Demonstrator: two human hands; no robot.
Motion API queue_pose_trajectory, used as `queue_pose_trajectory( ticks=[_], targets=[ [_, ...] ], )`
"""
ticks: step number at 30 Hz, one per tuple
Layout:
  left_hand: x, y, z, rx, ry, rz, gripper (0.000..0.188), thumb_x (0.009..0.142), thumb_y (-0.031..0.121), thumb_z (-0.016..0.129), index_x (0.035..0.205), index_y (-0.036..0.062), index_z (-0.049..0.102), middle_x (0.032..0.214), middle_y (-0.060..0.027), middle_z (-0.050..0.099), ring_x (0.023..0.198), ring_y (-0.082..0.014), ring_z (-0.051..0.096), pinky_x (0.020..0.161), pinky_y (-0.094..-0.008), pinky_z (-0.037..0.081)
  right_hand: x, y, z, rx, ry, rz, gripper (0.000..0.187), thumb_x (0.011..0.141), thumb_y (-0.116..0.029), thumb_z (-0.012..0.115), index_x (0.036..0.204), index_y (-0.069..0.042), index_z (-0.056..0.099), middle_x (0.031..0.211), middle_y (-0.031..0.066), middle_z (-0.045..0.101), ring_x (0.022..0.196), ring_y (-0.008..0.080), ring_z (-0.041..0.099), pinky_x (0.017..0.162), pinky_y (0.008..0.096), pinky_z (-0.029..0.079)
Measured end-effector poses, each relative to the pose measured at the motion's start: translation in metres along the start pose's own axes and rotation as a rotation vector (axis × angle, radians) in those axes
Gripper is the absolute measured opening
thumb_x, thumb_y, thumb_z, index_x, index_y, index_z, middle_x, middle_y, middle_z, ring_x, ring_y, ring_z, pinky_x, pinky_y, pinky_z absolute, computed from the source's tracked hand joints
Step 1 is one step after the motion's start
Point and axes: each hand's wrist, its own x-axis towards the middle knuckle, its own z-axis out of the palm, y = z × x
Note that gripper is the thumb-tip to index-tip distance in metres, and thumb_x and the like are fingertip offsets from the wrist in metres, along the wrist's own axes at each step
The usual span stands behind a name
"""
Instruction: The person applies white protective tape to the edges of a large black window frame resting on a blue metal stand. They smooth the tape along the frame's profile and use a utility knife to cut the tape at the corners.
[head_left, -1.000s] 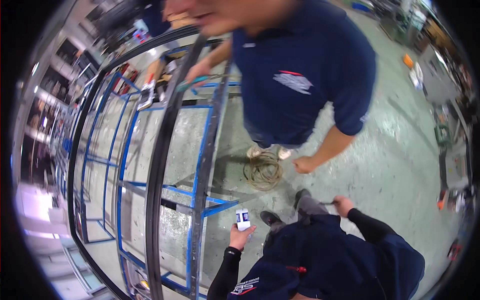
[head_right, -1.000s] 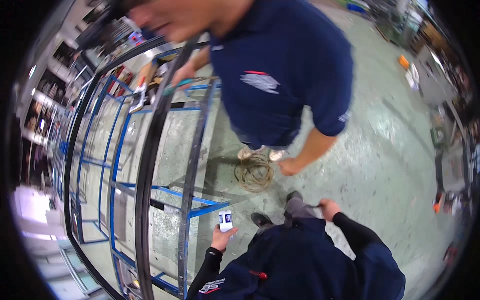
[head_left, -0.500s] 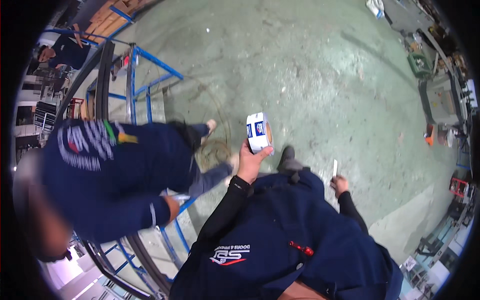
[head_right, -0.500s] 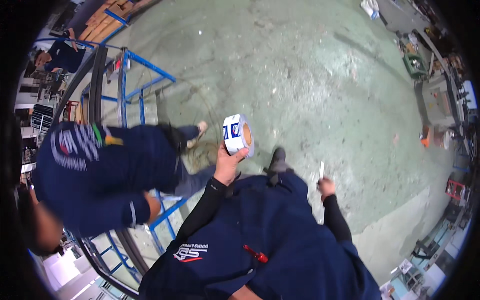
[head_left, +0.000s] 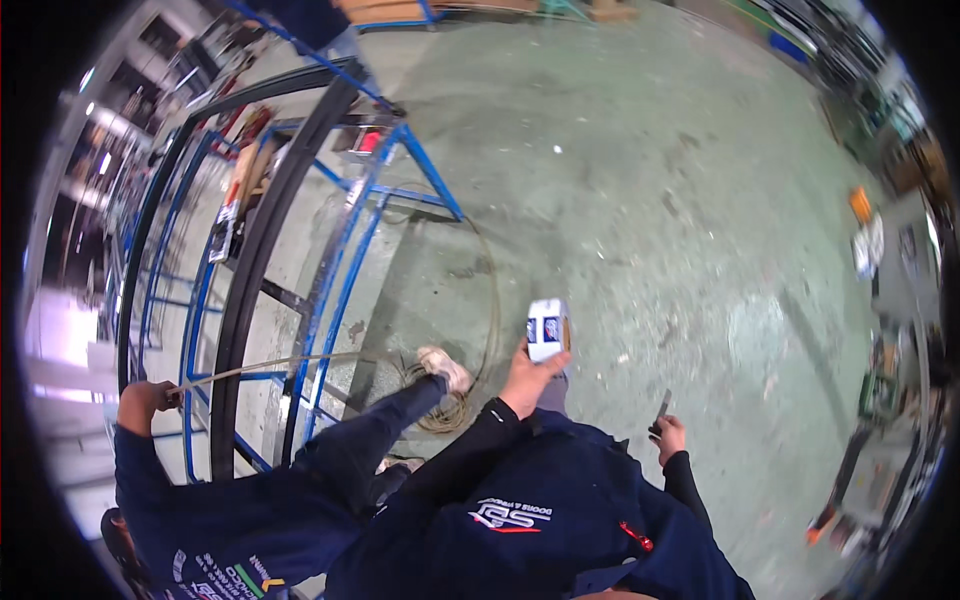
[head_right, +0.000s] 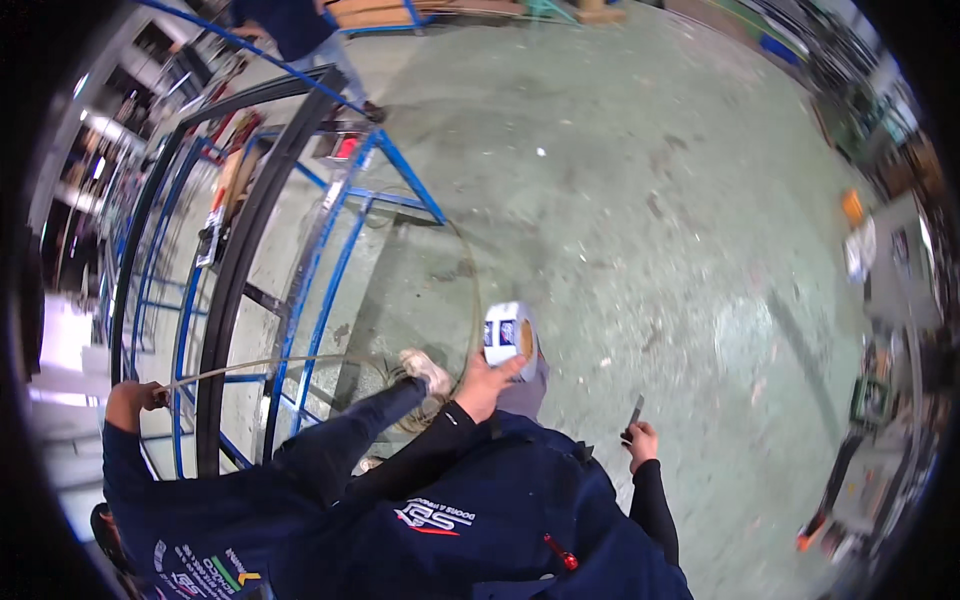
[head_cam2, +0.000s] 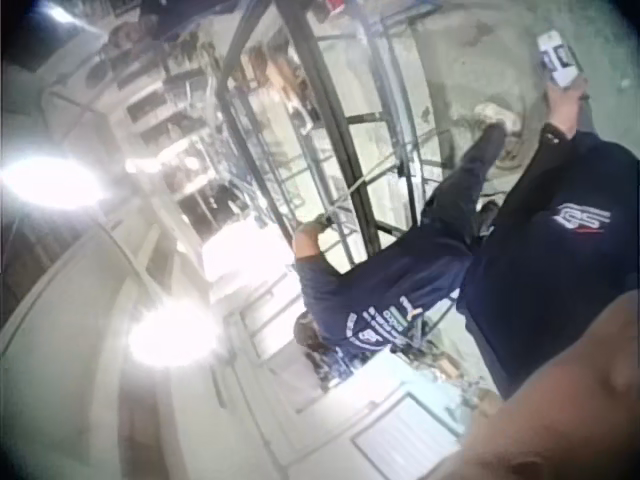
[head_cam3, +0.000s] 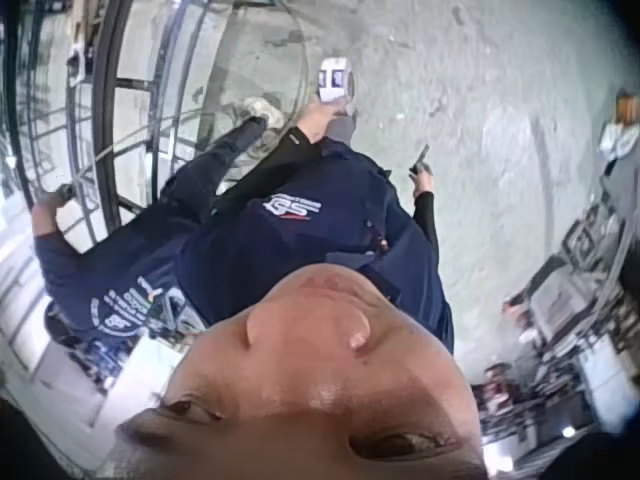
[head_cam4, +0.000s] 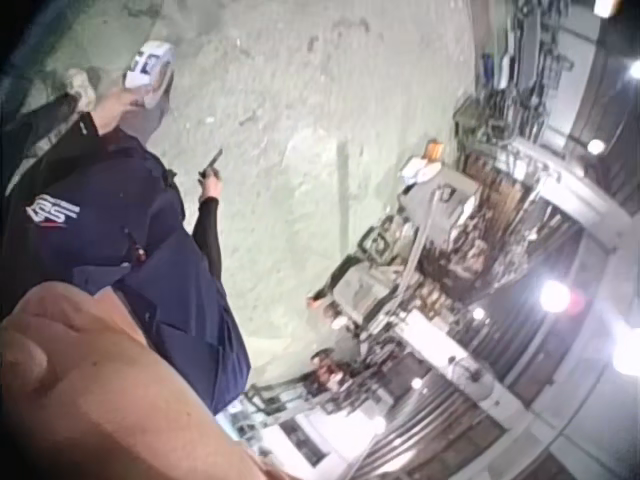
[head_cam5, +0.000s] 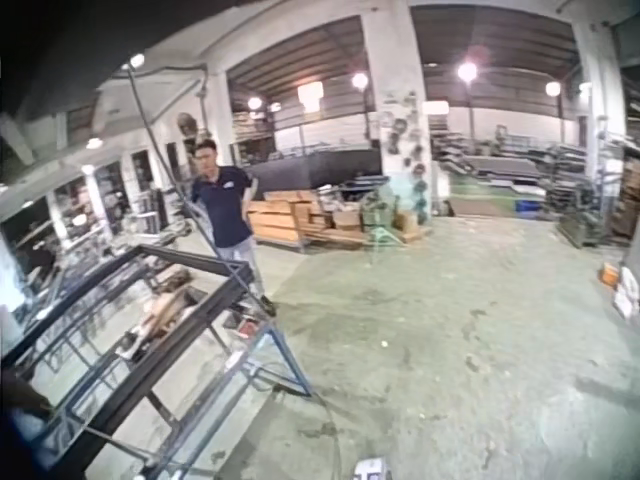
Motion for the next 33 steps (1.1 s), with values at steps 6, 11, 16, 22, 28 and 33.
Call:
queue_pose_trajectory(
  ticks=[6, 11, 16, 22, 28, 33],
  targets=[
    [0.124, 0.119, 0.023, 0.232, -0.086, 0.025, 0.083, 0.078, 0.027, 0.091, 0.138, -0.0058, 0.045, 0.122, -0.0123, 0.064, 0.108, -0.0189, 0.064, 0.093, -0.0325, 0.053, 0.116, -0.171, 0.053, -0.043, 0.026, 0.035, 0.017, 0.093, -0.017, 0.058, 0.109, -0.010, 0.059, 0.093, 0.0054, 0.065, 0.086, 0.0225, 0.067, 0.072, 0.0417, 0.052],
    [0.254, 0.227, 0.055, 0.355, -0.203, 0.091, 0.090, 0.076, 0.033, 0.092, 0.141, -0.0073, 0.045, 0.121, -0.0137, 0.063, 0.110, -0.0186, 0.061, 0.097, -0.0332, 0.050, 0.229, -0.312, 0.129, -0.006, 0.016, -0.040, 0.015, 0.094, -0.021, 0.058, 0.107, -0.013, 0.056, 0.094, 0.0034, 0.064, 0.088, 0.0230, 0.066, 0.076, 0.0428, 0.049],
    [0.419, 0.296, 0.099, 0.355, -0.060, 0.177, 0.078, 0.079, 0.034, 0.090, 0.131, -0.0065, 0.050, 0.117, -0.0136, 0.065, 0.106, -0.0182, 0.063, 0.091, -0.0328, 0.052, 0.371, -0.458, 0.196, 0.040, 0.001, -0.044, 0.014, 0.094, -0.022, 0.058, 0.104, -0.014, 0.057, 0.093, 0.0033, 0.060, 0.088, 0.0230, 0.064, 0.079, 0.0472, 0.048],
    [0.553, 0.395, 0.105, 0.068, 0.163, 0.218, 0.085, 0.074, 0.042, 0.092, 0.130, -0.0082, 0.051, 0.112, -0.0180, 0.069, 0.104, -0.0205, 0.066, 0.092, -0.0341, 0.053, 0.490, -0.682, 0.361, -0.264, -0.203, -0.072, 0.014, 0.095, -0.026, 0.055, 0.100, -0.014, 0.058, 0.087, 0.0028, 0.059, 0.087, 0.0216, 0.064, 0.074, 0.0448, 0.049],
    [0.663, 0.511, 0.047, 0.122, 0.382, 0.185, 0.080, 0.074, 0.035, 0.094, 0.130, -0.0050, 0.052, 0.110, -0.0128, 0.067, 0.097, -0.0161, 0.066, 0.087, -0.0323, 0.054, 0.601, -0.944, 0.633, -0.854, -0.430, -0.776, 0.016, 0.095, -0.016, 0.060, 0.101, -0.001, 0.062, 0.079, 0.0065, 0.065, 0.064, 0.0151, 0.061, 0.054, 0.0304, 0.047],
    [0.758, 0.574, -0.036, -0.042, 0.559, 0.293, 0.077, 0.076, 0.039, 0.091, 0.128, -0.0037, 0.052, 0.101, -0.0127, 0.068, 0.088, -0.0176, 0.065, 0.076, -0.0323, 0.054, 0.606, -1.027, 0.846, -0.626, -0.397, -0.709, 0.015, 0.096, -0.013, 0.060, 0.100, 0.002, 0.062, 0.076, 0.0052, 0.062, 0.065, 0.0136, 0.058, 0.056, 0.0298, 0.046]
  ],
)
